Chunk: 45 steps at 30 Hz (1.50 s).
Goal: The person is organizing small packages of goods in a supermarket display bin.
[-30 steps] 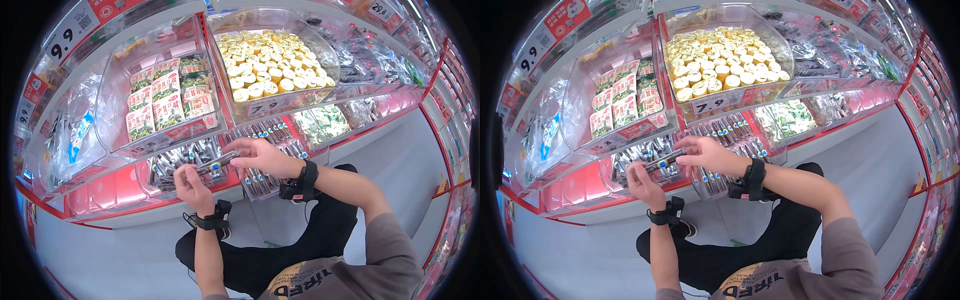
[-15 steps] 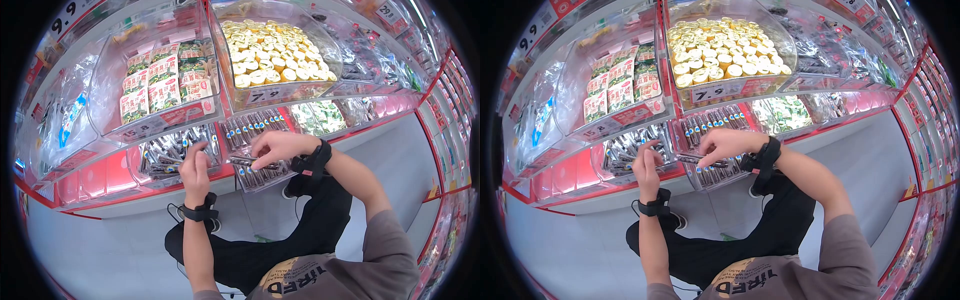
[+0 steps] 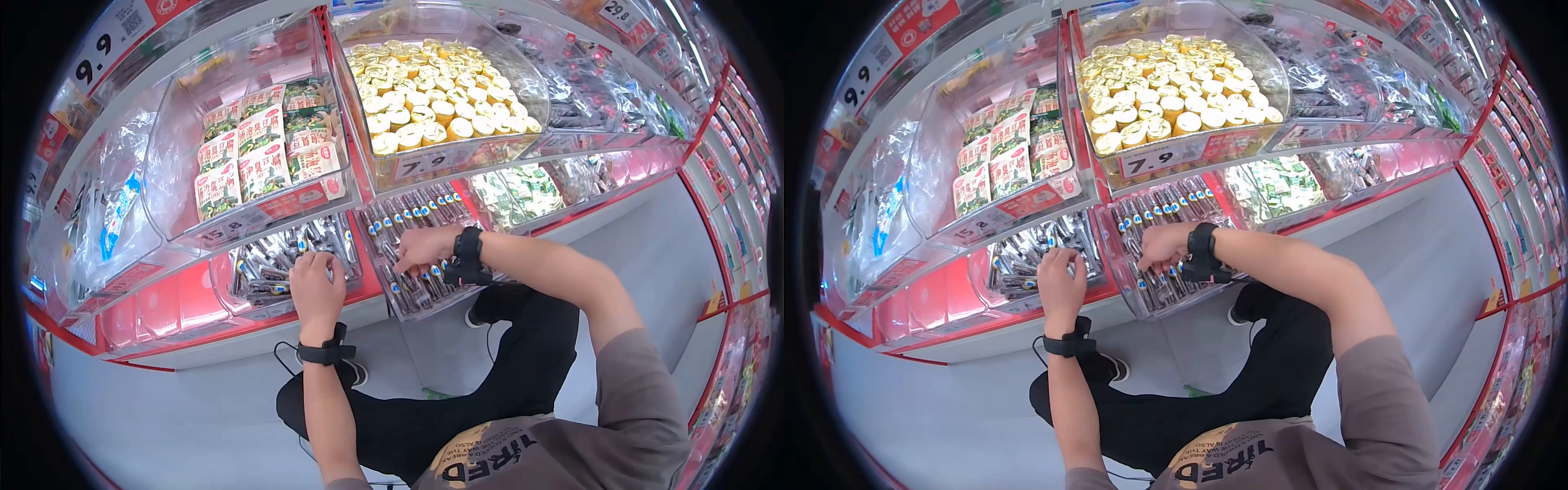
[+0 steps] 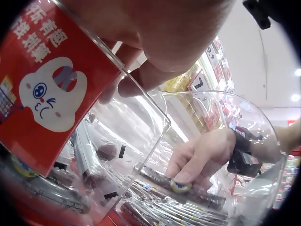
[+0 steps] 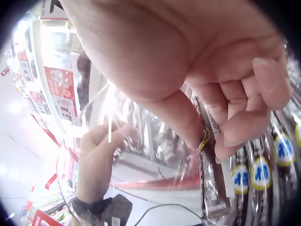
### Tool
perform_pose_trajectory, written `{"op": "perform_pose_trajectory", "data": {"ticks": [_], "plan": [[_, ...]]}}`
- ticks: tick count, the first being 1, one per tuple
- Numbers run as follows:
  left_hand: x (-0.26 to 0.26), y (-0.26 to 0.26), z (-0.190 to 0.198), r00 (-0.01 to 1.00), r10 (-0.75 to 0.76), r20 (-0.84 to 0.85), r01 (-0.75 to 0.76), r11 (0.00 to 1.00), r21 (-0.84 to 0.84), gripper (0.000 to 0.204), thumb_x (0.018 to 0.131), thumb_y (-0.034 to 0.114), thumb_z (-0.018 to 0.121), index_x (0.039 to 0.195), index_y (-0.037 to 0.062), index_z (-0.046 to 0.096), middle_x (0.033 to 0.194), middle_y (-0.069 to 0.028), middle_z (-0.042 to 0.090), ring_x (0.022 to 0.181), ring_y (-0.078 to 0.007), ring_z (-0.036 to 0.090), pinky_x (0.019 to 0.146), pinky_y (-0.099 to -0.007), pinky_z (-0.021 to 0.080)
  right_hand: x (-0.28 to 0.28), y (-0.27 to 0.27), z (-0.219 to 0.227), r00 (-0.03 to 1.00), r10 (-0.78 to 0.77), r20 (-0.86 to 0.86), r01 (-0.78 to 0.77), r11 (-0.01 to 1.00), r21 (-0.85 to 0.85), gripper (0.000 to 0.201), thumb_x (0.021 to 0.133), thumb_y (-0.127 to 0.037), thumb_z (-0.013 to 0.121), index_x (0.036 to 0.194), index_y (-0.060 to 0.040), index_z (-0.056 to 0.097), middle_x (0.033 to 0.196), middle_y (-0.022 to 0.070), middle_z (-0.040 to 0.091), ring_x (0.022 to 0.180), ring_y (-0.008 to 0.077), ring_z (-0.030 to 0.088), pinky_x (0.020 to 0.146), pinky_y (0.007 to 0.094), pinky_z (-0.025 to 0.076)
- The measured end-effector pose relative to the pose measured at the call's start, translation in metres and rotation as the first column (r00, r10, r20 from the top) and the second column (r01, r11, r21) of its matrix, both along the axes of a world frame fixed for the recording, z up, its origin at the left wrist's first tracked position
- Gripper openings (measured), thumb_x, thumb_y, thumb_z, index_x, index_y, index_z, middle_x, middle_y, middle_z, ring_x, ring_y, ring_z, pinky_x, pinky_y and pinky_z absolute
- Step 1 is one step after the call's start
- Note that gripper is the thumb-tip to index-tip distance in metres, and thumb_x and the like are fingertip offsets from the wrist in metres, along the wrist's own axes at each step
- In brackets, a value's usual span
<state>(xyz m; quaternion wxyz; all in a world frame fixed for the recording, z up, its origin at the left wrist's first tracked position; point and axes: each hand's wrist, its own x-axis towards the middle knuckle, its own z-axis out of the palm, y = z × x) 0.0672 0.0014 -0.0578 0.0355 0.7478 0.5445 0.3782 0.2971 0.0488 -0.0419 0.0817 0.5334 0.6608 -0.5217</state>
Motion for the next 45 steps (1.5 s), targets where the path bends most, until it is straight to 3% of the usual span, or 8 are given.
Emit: {"op": "perform_pose_trajectory", "data": {"ticks": [4, 8, 17, 22, 29, 32, 38, 45], "plan": [[-0.011, 0.000, 0.006, 0.995, 0.012, -0.095, -0.015, 0.999, -0.031, 0.007, 0.078, 0.009, 0.059, 0.076, 0.0028, 0.060, 0.076, -0.0086, 0.058, 0.079, -0.0264, 0.053, 0.073, -0.0391, 0.038, -0.012, 0.004, -0.014, 1.000, 0.025, -0.005, -0.025, 0.987, -0.161, 0.030, 0.085, -0.033, 0.062, 0.083, -0.0027, 0.065, 0.076, 0.0048, 0.066, 0.062, 0.0134, 0.059, 0.051, 0.0280, 0.042], [-0.022, 0.000, 0.009, 0.988, -0.125, -0.092, 0.120, 0.991, -0.055, 0.005, 0.077, 0.008, 0.058, 0.075, 0.0034, 0.059, 0.072, -0.0074, 0.056, 0.074, -0.0242, 0.053, 0.074, -0.0362, 0.036, -0.016, 0.003, -0.019, 0.989, 0.142, 0.040, -0.130, 0.965, -0.228, 0.026, 0.087, -0.029, 0.060, 0.082, -0.0040, 0.065, 0.077, 0.0036, 0.067, 0.061, 0.0129, 0.059, 0.054, 0.0288, 0.042], [-0.031, -0.003, 0.011, 0.982, -0.143, -0.122, 0.143, 0.990, -0.010, 0.004, 0.072, 0.007, 0.060, 0.070, 0.0039, 0.060, 0.077, -0.0066, 0.057, 0.084, -0.0240, 0.051, 0.082, -0.0386, 0.031, -0.017, 0.006, -0.020, 0.973, 0.216, 0.077, -0.213, 0.976, -0.046, 0.029, 0.084, -0.030, 0.063, 0.080, -0.0013, 0.067, 0.075, 0.0051, 0.066, 0.062, 0.0154, 0.060, 0.055, 0.0316, 0.045], [-0.034, -0.005, 0.021, 0.973, -0.216, -0.080, 0.204, 0.969, -0.142, 0.006, 0.069, 0.009, 0.059, 0.067, 0.0044, 0.060, 0.074, -0.0061, 0.054, 0.083, -0.0238, 0.050, 0.083, -0.0381, 0.030, -0.023, 0.003, -0.014, 0.987, 0.090, 0.130, -0.090, 0.996, -0.002, 0.030, 0.078, -0.028, 0.068, 0.076, 0.0020, 0.066, 0.069, 0.0086, 0.065, 0.059, 0.0178, 0.061, 0.051, 0.0318, 0.048], [-0.034, -0.005, 0.019, 0.969, -0.231, -0.091, 0.215, 0.963, -0.163, 0.007, 0.068, 0.011, 0.059, 0.066, 0.0041, 0.061, 0.073, -0.0059, 0.053, 0.084, -0.0234, 0.049, 0.084, -0.0378, 0.030, -0.030, -0.002, -0.013, 0.989, -0.019, 0.145, 0.008, 0.997, 0.077, 0.027, 0.076, -0.024, 0.069, 0.074, 0.0022, 0.066, 0.068, 0.0112, 0.066, 0.057, 0.0186, 0.063, 0.048, 0.0320, 0.049], [-0.036, -0.005, 0.022, 0.965, -0.248, -0.087, 0.229, 0.956, -0.182, 0.007, 0.067, 0.010, 0.059, 0.065, 0.0040, 0.061, 0.075, -0.0056, 0.054, 0.085, -0.0234, 0.049, 0.085, -0.0379, 0.029, -0.033, -0.004, -0.008, 0.993, 0.025, 0.117, -0.032, 0.998, 0.056, 0.035, 0.082, -0.026, 0.064, 0.073, 0.0082, 0.064, 0.066, 0.0125, 0.066, 0.050, 0.0172, 0.062, 0.045, 0.0272, 0.050], [-0.041, -0.008, 0.024, 0.977, -0.198, -0.082, 0.186, 0.974, -0.130, 0.005, 0.065, 0.008, 0.058, 0.064, 0.0039, 0.060, 0.087, -0.0058, 0.055, 0.096, -0.0240, 0.047, 0.088, -0.0396, 0.027, -0.027, 0.004, -0.014, 0.979, 0.163, 0.122, -0.158, 0.986, -0.047, 0.026, 0.084, -0.023, 0.061, 0.084, 0.0025, 0.066, 0.072, 0.0114, 0.067, 0.059, 0.0209, 0.065, 0.050, 0.0320, 0.049], [-0.044, -0.008, 0.024, 0.977, -0.146, -0.153, 0.131, 0.986, -0.104, 0.003, 0.065, 0.007, 0.057, 0.067, 0.0050, 0.058, 0.088, -0.0058, 0.054, 0.100, -0.0249, 0.045, 0.089, -0.0415, 0.026, -0.022, 0.005, -0.007, 0.963, 0.227, 0.143, -0.230, 0.973, 0.005, 0.036, 0.086, -0.032, 0.057, 0.084, 0.0029, 0.066, 0.074, 0.0107, 0.068, 0.062, 0.0191, 0.066, 0.056, 0.0361, 0.050]]}}
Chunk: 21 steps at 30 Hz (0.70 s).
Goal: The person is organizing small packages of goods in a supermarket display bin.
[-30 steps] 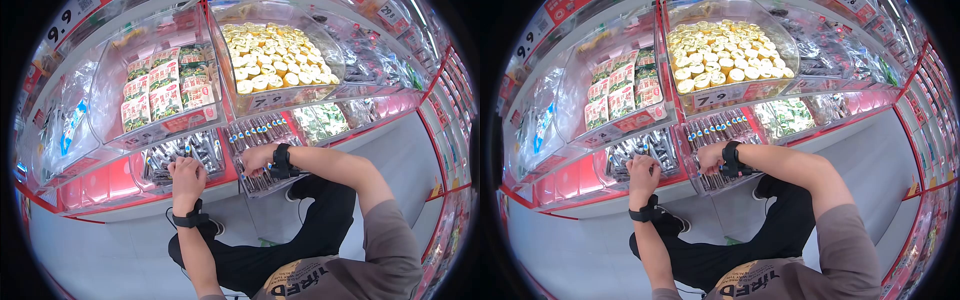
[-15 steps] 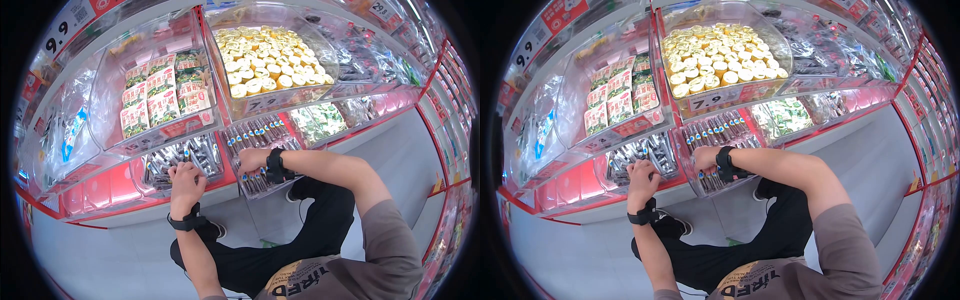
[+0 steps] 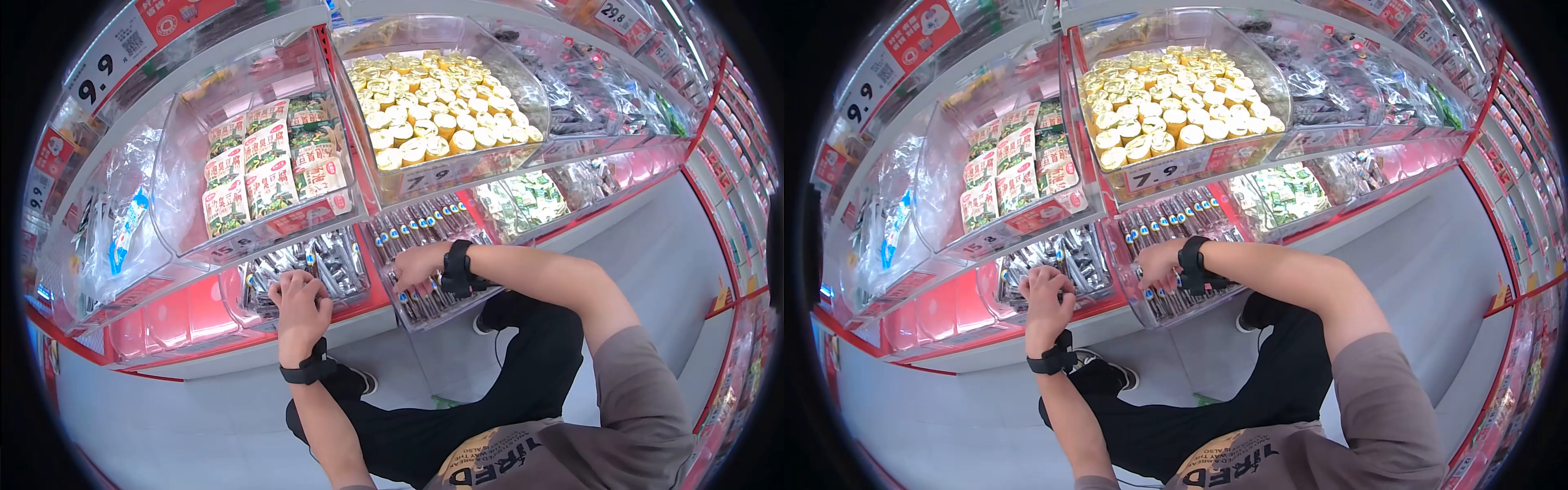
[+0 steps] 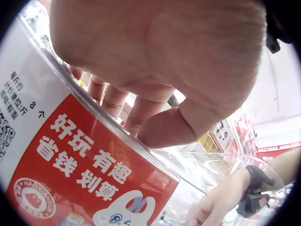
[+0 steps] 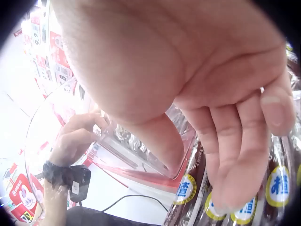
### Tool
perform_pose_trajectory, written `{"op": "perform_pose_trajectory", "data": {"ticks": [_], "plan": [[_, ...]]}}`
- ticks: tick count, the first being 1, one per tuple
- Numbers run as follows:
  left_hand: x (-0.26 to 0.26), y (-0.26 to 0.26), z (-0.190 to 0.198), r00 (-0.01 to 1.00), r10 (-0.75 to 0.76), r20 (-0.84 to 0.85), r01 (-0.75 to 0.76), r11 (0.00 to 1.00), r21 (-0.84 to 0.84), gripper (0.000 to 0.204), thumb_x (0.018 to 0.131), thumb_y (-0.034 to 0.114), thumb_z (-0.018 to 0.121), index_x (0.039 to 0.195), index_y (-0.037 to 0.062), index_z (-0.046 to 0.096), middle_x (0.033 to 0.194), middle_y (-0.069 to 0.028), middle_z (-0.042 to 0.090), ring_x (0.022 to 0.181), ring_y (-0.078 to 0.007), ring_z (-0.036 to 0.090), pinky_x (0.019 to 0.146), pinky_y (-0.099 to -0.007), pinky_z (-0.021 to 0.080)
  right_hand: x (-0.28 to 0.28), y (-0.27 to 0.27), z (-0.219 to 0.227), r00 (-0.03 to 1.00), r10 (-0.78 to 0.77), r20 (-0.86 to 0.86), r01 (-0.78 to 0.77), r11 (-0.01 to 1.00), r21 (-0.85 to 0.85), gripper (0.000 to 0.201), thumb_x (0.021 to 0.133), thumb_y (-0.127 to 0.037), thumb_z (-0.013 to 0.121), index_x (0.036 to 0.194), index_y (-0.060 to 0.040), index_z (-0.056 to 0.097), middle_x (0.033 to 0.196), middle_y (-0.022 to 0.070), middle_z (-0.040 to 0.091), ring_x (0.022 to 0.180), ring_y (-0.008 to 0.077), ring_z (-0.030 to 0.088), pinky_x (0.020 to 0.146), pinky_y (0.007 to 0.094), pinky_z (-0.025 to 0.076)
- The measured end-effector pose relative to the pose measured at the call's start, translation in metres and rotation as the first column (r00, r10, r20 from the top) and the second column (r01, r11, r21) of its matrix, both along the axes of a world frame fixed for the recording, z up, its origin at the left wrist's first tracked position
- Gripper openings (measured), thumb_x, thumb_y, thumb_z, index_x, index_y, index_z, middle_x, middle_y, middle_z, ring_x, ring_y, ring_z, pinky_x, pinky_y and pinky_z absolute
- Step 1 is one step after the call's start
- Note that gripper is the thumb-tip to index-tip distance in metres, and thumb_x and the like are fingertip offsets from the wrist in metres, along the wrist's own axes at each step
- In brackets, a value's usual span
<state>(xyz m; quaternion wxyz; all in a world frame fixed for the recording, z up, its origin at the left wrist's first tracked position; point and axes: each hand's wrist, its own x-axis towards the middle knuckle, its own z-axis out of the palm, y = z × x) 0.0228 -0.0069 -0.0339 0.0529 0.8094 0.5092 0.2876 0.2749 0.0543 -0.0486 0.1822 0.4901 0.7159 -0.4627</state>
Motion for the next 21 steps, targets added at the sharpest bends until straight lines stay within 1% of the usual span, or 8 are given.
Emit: {"op": "perform_pose_trajectory", "data": {"ticks": [4, 8, 11, 14, 17, 21], "plan": [[-0.004, 0.001, -0.001, 0.998, -0.051, 0.026, 0.051, 0.999, 0.013, 0.005, 0.065, 0.005, 0.056, 0.069, 0.0060, 0.055, 0.084, -0.0054, 0.053, 0.097, -0.0247, 0.047, 0.089, -0.0409, 0.026, 0.012, 0.005, 0.009, 0.999, 0.010, -0.048, -0.006, 0.996, 0.090, 0.038, 0.085, -0.034, 0.057, 0.087, 0.0027, 0.065, 0.073, 0.0104, 0.068, 0.062, 0.0183, 0.066, 0.061, 0.0352, 0.051], [-0.003, 0.000, 0.006, 0.995, -0.079, 0.062, 0.080, 0.997, -0.014, 0.008, 0.064, 0.002, 0.054, 0.070, 0.0065, 0.053, 0.077, -0.0049, 0.052, 0.090, -0.0240, 0.048, 0.087, -0.0394, 0.027, 0.023, -0.002, 0.028, 0.993, 0.001, -0.116, 0.017, 0.988, 0.151, 0.040, 0.084, -0.036, 0.057, 0.092, 0.0022, 0.065, 0.072, 0.0097, 0.067, 0.062, 0.0172, 0.065, 0.067, 0.0323, 0.050], [-0.004, 0.001, 0.007, 0.991, -0.103, 0.086, 0.110, 0.991, -0.070, 0.008, 0.064, 0.001, 0.053, 0.070, 0.0061, 0.051, 0.072, -0.0046, 0.051, 0.084, -0.0236, 0.048, 0.085, -0.0381, 0.027, 0.026, -0.008, 0.040, 0.989, -0.025, -0.146, 0.042, 0.993, 0.113, 0.039, 0.085, -0.036, 0.056, 0.092, 0.0014, 0.065, 0.072, 0.0094, 0.067, 0.063, 0.0164, 0.064, 0.071, 0.0318, 0.049], [-0.004, 0.003, 0.006, 0.986, -0.121, 0.119, 0.134, 0.985, -0.110, 0.008, 0.064, 0.000, 0.051, 0.069, 0.0053, 0.051, 0.070, -0.0045, 0.050, 0.080, -0.0231, 0.048, 0.083, -0.0370, 0.027, 0.028, -0.011, 0.044, 0.985, -0.009, -0.170, 0.032, 0.991, 0.132, 0.039, 0.088, -0.036, 0.054, 0.081, 0.0008, 0.064, 0.070, 0.0082, 0.065, 0.061, 0.0150, 0.062, 0.061, 0.0295, 0.048], [-0.003, 0.004, 0.006, 0.986, -0.121, 0.115, 0.135, 0.983, -0.123, 0.007, 0.064, -0.001, 0.050, 0.068, 0.0047, 0.052, 0.070, -0.0045, 0.051, 0.079, -0.0225, 0.047, 0.082, -0.0363, 0.027, 0.030, -0.019, 0.056, 0.985, -0.033, -0.169, 0.052, 0.992, 0.111, 0.038, 0.089, -0.036, 0.054, 0.084, 0.0007, 0.063, 0.073, 0.0081, 0.065, 0.064, 0.0148, 0.062, 0.061, 0.0297, 0.048], [-0.003, 0.005, 0.002, 0.988, -0.125, 0.092, 0.134, 0.986, -0.102, 0.008, 0.064, -0.002, 0.049, 0.066, 0.0046, 0.053, 0.071, -0.0045, 0.052, 0.078, -0.0221, 0.046, 0.080, -0.0360, 0.027, 0.032, -0.020, 0.055, 0.983, -0.030, -0.179, 0.049, 0.994, 0.102, 0.037, 0.089, -0.036, 0.054, 0.086, 0.0006, 0.063, 0.075, 0.0079, 0.066, 0.065, 0.0146, 0.062, 0.061, 0.0292, 0.048]]}}
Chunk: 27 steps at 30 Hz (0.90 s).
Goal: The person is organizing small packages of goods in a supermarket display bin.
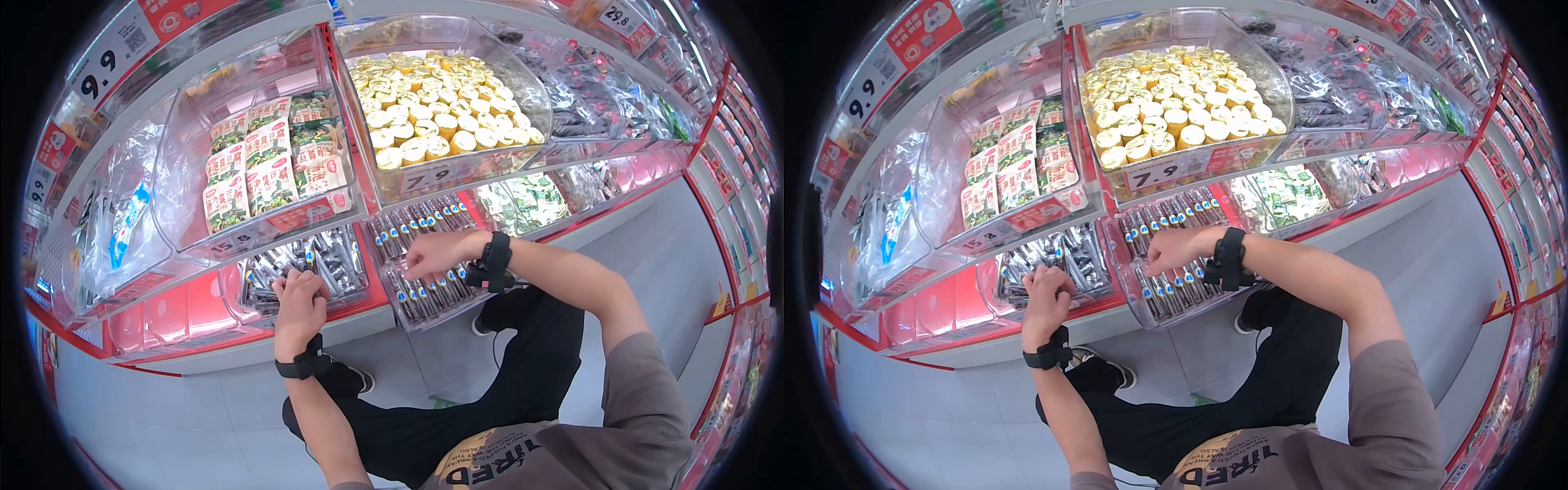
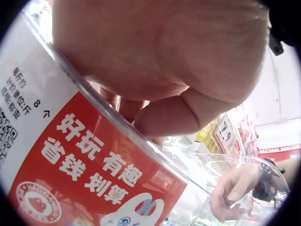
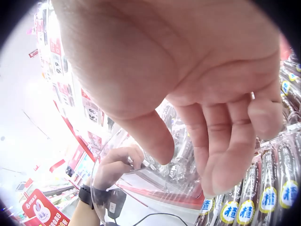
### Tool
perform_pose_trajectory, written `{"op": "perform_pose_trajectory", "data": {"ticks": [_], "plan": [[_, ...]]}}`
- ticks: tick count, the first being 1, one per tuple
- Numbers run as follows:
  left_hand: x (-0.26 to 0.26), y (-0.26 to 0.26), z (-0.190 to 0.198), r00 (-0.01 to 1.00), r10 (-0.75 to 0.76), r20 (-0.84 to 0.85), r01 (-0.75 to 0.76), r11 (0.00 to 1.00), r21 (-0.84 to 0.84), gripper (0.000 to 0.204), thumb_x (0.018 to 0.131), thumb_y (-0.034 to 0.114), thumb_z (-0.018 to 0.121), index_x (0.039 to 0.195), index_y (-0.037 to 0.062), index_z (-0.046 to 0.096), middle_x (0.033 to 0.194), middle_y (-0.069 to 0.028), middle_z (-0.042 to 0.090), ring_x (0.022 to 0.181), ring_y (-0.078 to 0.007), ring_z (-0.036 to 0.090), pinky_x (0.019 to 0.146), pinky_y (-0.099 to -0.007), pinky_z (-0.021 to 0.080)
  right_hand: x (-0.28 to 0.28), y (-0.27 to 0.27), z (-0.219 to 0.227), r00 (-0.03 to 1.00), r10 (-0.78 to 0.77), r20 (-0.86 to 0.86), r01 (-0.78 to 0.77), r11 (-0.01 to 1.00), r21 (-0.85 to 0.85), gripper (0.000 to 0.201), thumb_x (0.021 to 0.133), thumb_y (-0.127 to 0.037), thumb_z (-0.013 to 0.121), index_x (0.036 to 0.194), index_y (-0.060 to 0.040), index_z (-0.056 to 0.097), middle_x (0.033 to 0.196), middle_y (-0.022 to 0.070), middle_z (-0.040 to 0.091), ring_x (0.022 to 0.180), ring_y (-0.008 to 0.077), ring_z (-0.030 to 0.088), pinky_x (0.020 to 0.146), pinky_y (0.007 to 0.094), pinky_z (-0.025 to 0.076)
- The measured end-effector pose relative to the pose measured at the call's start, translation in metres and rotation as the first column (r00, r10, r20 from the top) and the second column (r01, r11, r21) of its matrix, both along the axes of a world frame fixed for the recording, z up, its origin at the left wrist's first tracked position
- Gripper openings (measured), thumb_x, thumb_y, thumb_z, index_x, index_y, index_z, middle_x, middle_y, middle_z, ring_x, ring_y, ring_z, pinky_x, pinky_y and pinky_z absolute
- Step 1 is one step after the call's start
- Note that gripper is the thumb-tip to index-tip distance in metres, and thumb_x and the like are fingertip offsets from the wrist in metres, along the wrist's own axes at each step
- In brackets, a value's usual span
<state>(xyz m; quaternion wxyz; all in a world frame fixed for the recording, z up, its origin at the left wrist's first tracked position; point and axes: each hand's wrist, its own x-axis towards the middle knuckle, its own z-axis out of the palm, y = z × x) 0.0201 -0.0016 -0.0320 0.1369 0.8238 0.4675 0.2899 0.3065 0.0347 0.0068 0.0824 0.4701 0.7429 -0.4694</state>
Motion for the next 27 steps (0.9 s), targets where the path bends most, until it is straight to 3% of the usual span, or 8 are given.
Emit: {"op": "perform_pose_trajectory", "data": {"ticks": [13, 16, 19, 22, 27], "plan": [[0.001, -0.001, 0.003, 1.000, 0.026, -0.008, -0.026, 1.000, -0.010, 0.006, 0.064, 0.001, 0.051, 0.068, 0.0051, 0.054, 0.070, -0.0042, 0.051, 0.078, -0.0224, 0.045, 0.079, -0.0358, 0.027, 0.002, -0.002, -0.002, 0.998, -0.018, -0.064, 0.016, 0.999, -0.029, 0.033, 0.089, -0.032, 0.055, 0.089, 0.0003, 0.062, 0.075, 0.0061, 0.065, 0.062, 0.0127, 0.060, 0.058, 0.0281, 0.046], [-0.001, -0.003, 0.005, 0.997, 0.045, -0.057, -0.047, 0.998, -0.036, 0.007, 0.063, 0.003, 0.054, 0.069, 0.0056, 0.056, 0.075, -0.0048, 0.050, 0.084, -0.0232, 0.046, 0.084, -0.0380, 0.028, 0.002, -0.003, -0.002, 0.998, -0.014, -0.061, 0.012, 0.999, -0.037, 0.034, 0.089, -0.032, 0.055, 0.091, 0.0004, 0.062, 0.076, 0.0063, 0.065, 0.063, 0.0130, 0.060, 0.060, 0.0285, 0.046], [-0.001, -0.008, 0.004, 0.987, 0.118, -0.112, -0.107, 0.989, 0.105, 0.009, 0.062, 0.004, 0.056, 0.070, 0.0060, 0.059, 0.083, -0.0063, 0.049, 0.093, -0.0250, 0.045, 0.089, -0.0414, 0.028, 0.003, -0.004, -0.002, 0.999, -0.006, -0.053, 0.003, 0.999, -0.044, 0.034, 0.089, -0.033, 0.054, 0.092, 0.0004, 0.061, 0.077, 0.0065, 0.065, 0.065, 0.0136, 0.061, 0.061, 0.0289, 0.047], [-0.004, -0.012, 0.010, 0.966, 0.175, -0.189, -0.163, 0.984, 0.077, 0.009, 0.061, 0.005, 0.058, 0.070, 0.0059, 0.060, 0.090, -0.0074, 0.048, 0.099, -0.0266, 0.043, 0.092, -0.0444, 0.027, 0.005, -0.004, -0.004, 0.999, 0.001, -0.054, -0.003, 0.999, -0.046, 0.035, 0.090, -0.034, 0.054, 0.093, 0.0003, 0.061, 0.077, 0.0067, 0.065, 0.066, 0.0139, 0.061, 0.062, 0.0291, 0.047], [-0.004, -0.009, 0.004, 0.973, 0.151, -0.177, -0.139, 0.987, 0.078, 0.008, 0.061, 0.004, 0.057, 0.069, 0.0051, 0.057, 0.091, -0.0072, 0.048, 0.099, -0.0264, 0.043, 0.092, -0.0452, 0.026, 0.005, -0.004, -0.004, 0.999, 0.011, -0.045, -0.013, 0.999, -0.049, 0.035, 0.090, -0.033, 0.053, 0.094, 0.0007, 0.061, 0.077, 0.0066, 0.065, 0.067, 0.0138, 0.061, 0.063, 0.0284, 0.048]]}}
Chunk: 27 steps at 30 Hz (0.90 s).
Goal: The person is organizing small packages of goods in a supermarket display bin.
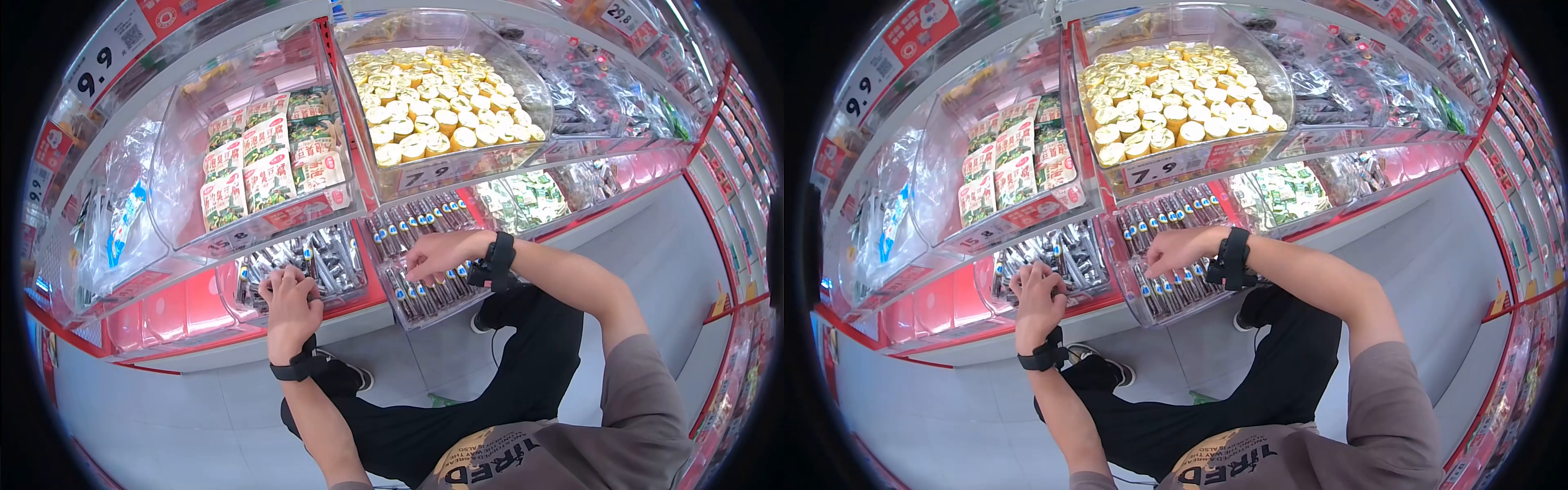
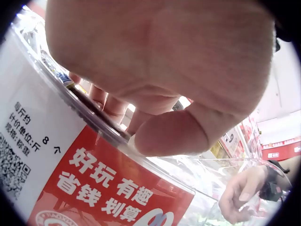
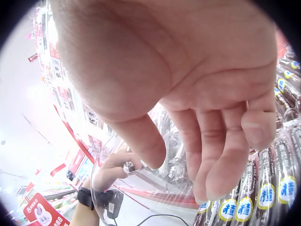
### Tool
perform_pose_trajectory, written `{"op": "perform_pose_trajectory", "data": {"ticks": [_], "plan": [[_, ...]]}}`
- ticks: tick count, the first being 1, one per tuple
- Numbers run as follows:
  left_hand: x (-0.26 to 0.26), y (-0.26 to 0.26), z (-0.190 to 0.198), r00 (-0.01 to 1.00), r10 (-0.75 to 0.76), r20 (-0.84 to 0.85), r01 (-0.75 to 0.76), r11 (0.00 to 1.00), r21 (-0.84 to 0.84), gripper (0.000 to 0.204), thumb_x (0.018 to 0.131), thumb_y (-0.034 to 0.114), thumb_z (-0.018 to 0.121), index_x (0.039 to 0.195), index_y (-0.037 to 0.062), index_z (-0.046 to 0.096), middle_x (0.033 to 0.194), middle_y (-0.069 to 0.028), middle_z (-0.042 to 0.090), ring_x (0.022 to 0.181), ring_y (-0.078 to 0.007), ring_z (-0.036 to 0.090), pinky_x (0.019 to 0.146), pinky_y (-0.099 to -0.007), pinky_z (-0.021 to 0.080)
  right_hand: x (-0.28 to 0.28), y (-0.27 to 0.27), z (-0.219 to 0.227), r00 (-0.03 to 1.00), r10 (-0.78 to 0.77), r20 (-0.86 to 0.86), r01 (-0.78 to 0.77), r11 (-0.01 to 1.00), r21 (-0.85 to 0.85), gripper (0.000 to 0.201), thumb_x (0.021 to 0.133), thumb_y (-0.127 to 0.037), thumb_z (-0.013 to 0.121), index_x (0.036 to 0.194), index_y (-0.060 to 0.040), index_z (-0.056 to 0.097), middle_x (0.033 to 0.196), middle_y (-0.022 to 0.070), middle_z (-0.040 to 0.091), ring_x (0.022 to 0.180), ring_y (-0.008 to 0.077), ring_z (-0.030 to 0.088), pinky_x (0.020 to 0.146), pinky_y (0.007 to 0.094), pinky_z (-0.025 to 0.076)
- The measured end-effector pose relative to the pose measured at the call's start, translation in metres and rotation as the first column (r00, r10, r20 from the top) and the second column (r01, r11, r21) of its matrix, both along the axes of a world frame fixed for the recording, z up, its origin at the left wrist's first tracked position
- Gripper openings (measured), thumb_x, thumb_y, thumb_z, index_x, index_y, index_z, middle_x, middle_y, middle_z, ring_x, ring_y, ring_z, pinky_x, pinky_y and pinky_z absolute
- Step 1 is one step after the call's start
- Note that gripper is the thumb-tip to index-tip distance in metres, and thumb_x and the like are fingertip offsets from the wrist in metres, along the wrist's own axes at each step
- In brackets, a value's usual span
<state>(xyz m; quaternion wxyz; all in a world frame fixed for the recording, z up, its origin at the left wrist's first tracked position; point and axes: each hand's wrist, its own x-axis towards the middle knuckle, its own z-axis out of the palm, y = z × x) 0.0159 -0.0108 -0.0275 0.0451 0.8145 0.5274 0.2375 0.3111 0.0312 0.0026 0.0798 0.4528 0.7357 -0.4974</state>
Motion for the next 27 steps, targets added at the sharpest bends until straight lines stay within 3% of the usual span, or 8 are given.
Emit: {"op": "perform_pose_trajectory", "data": {"ticks": [7, 13, 15, 16, 19, 20, 23, 27], "plan": [[-0.004, 0.005, 0.001, 0.996, -0.046, 0.070, 0.047, 0.999, -0.015, 0.007, 0.063, 0.003, 0.055, 0.069, 0.0042, 0.053, 0.081, -0.0068, 0.048, 0.094, -0.0261, 0.045, 0.089, -0.0424, 0.027, 0.000, 0.001, -0.005, 1.000, 0.016, -0.004, -0.016, 1.000, -0.012, 0.034, 0.090, -0.032, 0.053, 0.095, 0.0011, 0.061, 0.076, 0.0060, 0.065, 0.067, 0.0129, 0.060, 0.062, 0.0274, 0.048], [0.000, 0.004, 0.004, 0.956, -0.026, 0.291, 0.012, 0.999, 0.051, 0.010, 0.067, -0.001, 0.050, 0.076, 0.0028, 0.050, 0.079, -0.0086, 0.049, 0.081, -0.0266, 0.045, 0.085, -0.0363, 0.030, 0.001, 0.000, -0.001, 1.000, -0.012, -0.028, 0.012, 1.000, -0.011, 0.032, 0.090, -0.030, 0.054, 0.095, 0.0009, 0.061, 0.076, 0.0057, 0.065, 0.066, 0.0122, 0.060, 0.062, 0.0268, 0.048], [0.006, 0.001, 0.010, 0.863, -0.064, 0.501, 0.015, 0.995, 0.101, 0.011, 0.069, -0.003, 0.048, 0.079, 0.0020, 0.049, 0.080, -0.0087, 0.049, 0.079, -0.0242, 0.044, 0.082, -0.0341, 0.032, -0.001, 0.000, 0.004, 0.996, -0.042, -0.083, 0.043, 0.999, 0.014, 0.032, 0.090, -0.030, 0.054, 0.095, 0.0007, 0.061, 0.075, 0.0050, 0.064, 0.065, 0.0120, 0.059, 0.061, 0.0266, 0.047], [0.009, 0.000, 0.014, 0.799, -0.088, 0.594, 0.015, 0.992, 0.127, 0.012, 0.070, -0.004, 0.047, 0.081, 0.0017, 0.048, 0.081, -0.0088, 0.049, 0.078, -0.0230, 0.043, 0.081, -0.0330, 0.033, -0.002, 0.000, 0.005, 0.990, -0.059, -0.130, 0.064, 0.997, 0.031, 0.031, 0.091, -0.030, 0.055, 0.095, 0.0004, 0.061, 0.073, 0.0045, 0.064, 0.064, 0.0120, 0.058, 0.060, 0.0265, 0.047], [0.021, -0.011, 0.033, 0.195, -0.182, 0.964, 0.177, 0.973, 0.148, 0.014, 0.074, -0.004, 0.045, 0.087, 0.0009, 0.046, 0.083, -0.0084, 0.047, 0.078, -0.0193, 0.042, 0.079, -0.0311, 0.035, -0.008, -0.005, 0.017, 0.952, -0.042, -0.304, 0.091, 0.984, 0.151, 0.029, 0.090, -0.029, 0.056, 0.094, -0.0003, 0.061, 0.072, 0.0049, 0.063, 0.066, 0.0129, 0.059, 0.060, 0.0279, 0.047], [0.021, -0.010, 0.036, -0.008, -0.262, 0.965, 0.307, 0.918, 0.251, 0.016, 0.078, -0.003, 0.047, 0.093, 0.0021, 0.044, 0.085, -0.0064, 0.045, 0.080, -0.0169, 0.041, 0.082, -0.0313, 0.035, -0.011, -0.009, 0.024, 0.932, -0.020, -0.363, 0.100, 0.974, 0.202, 0.028, 0.089, -0.028, 0.057, 0.093, -0.0004, 0.062, 0.072, 0.0054, 0.063, 0.067, 0.0133, 0.060, 0.061, 0.0287, 0.047], [0.033, -0.011, 0.040, -0.426, -0.134, 0.895, 0.471, 0.812, 0.345, 0.019, 0.080, -0.001, 0.050, 0.097, 0.0042, 0.044, 0.085, -0.0051, 0.044, 0.082, -0.0167, 0.042, 0.085, -0.0329, 0.036, -0.028, -0.026, 0.034, 0.838, 0.122, -0.531, 0.196, 0.842, 0.503, 0.032, 0.087, -0.028, 0.059, 0.099, 0.0016, 0.060, 0.077, 0.0089, 0.063, 0.068, 0.0163, 0.059, 0.063, 0.0298, 0.048], [0.052, -0.011, 0.033, -0.540, 0.035, 0.841, 0.527, 0.793, 0.305, 0.021, 0.085, 0.000, 0.050, 0.104, 0.0054, 0.043, 0.088, -0.0037, 0.043, 0.085, -0.0164, 0.043, 0.089, -0.0362, 0.038, -0.046, -0.040, 0.038, 0.836, 0.141, -0.530, 0.180, 0.843, 0.507, 0.038, 0.085, -0.028, 0.062, 0.108, 0.0020, 0.057, 0.082, 0.0120, 0.062, 0.069, 0.0205, 0.059, 0.065, 0.0320, 0.048]]}}
